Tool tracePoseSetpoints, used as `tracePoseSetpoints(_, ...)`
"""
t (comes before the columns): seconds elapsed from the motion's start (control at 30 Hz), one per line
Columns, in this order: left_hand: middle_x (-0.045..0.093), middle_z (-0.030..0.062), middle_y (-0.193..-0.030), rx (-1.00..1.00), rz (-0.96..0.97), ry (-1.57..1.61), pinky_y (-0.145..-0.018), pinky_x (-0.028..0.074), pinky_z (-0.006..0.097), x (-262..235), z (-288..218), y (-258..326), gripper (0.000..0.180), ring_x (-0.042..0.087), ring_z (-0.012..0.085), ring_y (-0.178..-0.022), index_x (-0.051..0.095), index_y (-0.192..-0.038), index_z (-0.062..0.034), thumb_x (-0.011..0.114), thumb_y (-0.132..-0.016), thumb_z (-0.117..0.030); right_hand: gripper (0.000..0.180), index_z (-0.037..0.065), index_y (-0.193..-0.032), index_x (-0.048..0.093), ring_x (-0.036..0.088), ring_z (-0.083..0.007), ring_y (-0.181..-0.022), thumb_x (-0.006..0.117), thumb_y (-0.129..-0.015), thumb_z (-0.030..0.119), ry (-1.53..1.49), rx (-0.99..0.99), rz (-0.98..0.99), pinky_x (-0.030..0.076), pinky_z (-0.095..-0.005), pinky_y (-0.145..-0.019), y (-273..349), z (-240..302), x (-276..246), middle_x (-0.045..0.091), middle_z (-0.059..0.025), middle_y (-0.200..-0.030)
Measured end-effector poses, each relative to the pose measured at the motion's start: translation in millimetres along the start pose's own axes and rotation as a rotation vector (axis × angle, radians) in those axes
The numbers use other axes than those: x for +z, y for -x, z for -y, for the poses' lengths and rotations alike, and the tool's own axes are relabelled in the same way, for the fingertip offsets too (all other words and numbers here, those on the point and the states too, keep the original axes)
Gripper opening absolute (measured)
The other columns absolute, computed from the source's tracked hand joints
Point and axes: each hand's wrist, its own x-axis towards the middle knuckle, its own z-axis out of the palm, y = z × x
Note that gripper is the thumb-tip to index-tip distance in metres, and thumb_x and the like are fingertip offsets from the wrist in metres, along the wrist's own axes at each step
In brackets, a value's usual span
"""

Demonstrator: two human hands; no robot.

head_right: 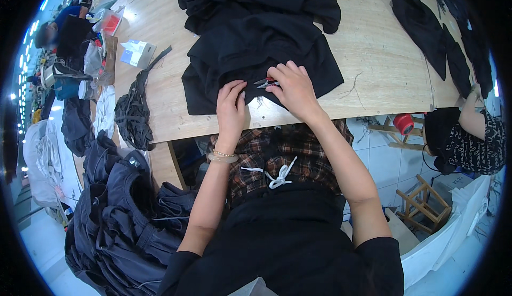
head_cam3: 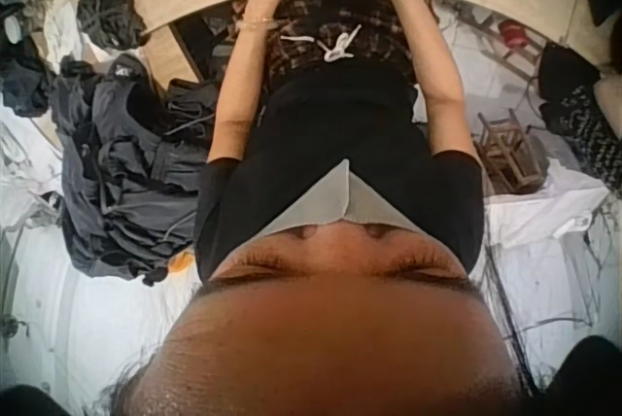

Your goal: The person uses small scissors to trim loose threads and excess fabric from the edges and seams of black garments. They handle the clothing items one by one, cutting small bits of thread and occasionally adjusting the fabric on the table.

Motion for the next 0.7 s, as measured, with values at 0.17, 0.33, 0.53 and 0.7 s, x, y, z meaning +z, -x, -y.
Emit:
tracePoseSetpoints(0.17, 0.066, 0.0133, -0.115, 0.010, -0.009, -0.002, -0.096, 0.049, 0.042, 0.1, -1.3, 0.0, 0.024, 0.060, 0.0346, -0.108, 0.069, -0.109, 0.0017, 0.061, -0.087, 0.004, 0.025, 0.009, -0.098, 0.061, 0.055, -0.0237, -0.092, 0.076, -0.081, 0.021, -0.052, 0.028, -0.008, 0.039, -0.0370, -0.080, -0.4, -2.8, 0.8, 0.060, -0.0025, -0.090)
tracePoseSetpoints(0.33, 0.067, 0.0115, -0.116, -0.011, -0.010, -0.006, -0.097, 0.048, 0.039, 0.5, -0.7, 0.1, 0.025, 0.061, 0.0321, -0.108, 0.071, -0.111, -0.0003, 0.063, -0.087, 0.002, 0.025, 0.010, -0.097, 0.061, 0.055, -0.0233, -0.093, 0.076, -0.081, 0.021, -0.040, 0.044, -0.030, 0.039, -0.0370, -0.080, 0.5, -2.4, 2.8, 0.061, -0.0020, -0.092)
tracePoseSetpoints(0.53, 0.066, 0.0131, -0.115, -0.008, 0.000, 0.002, -0.097, 0.048, 0.042, 0.0, -1.7, -0.4, 0.024, 0.060, 0.0351, -0.109, 0.069, -0.110, 0.0015, 0.060, -0.087, 0.003, 0.025, 0.010, -0.097, 0.061, 0.055, -0.0234, -0.093, 0.076, -0.081, 0.021, -0.032, 0.040, 0.012, 0.039, -0.0369, -0.079, 0.9, -0.4, 4.3, 0.060, -0.0020, -0.091)
tracePoseSetpoints(0.7, 0.066, 0.0125, -0.116, -0.015, 0.004, 0.000, -0.097, 0.048, 0.041, 0.3, -1.6, -0.1, 0.025, 0.060, 0.0341, -0.109, 0.070, -0.111, 0.0005, 0.061, -0.088, 0.002, 0.025, 0.010, -0.097, 0.061, 0.055, -0.0235, -0.093, 0.077, -0.081, 0.022, -0.022, 0.049, -0.030, 0.039, -0.0372, -0.080, -0.9, -1.3, 6.5, 0.060, -0.0021, -0.090)
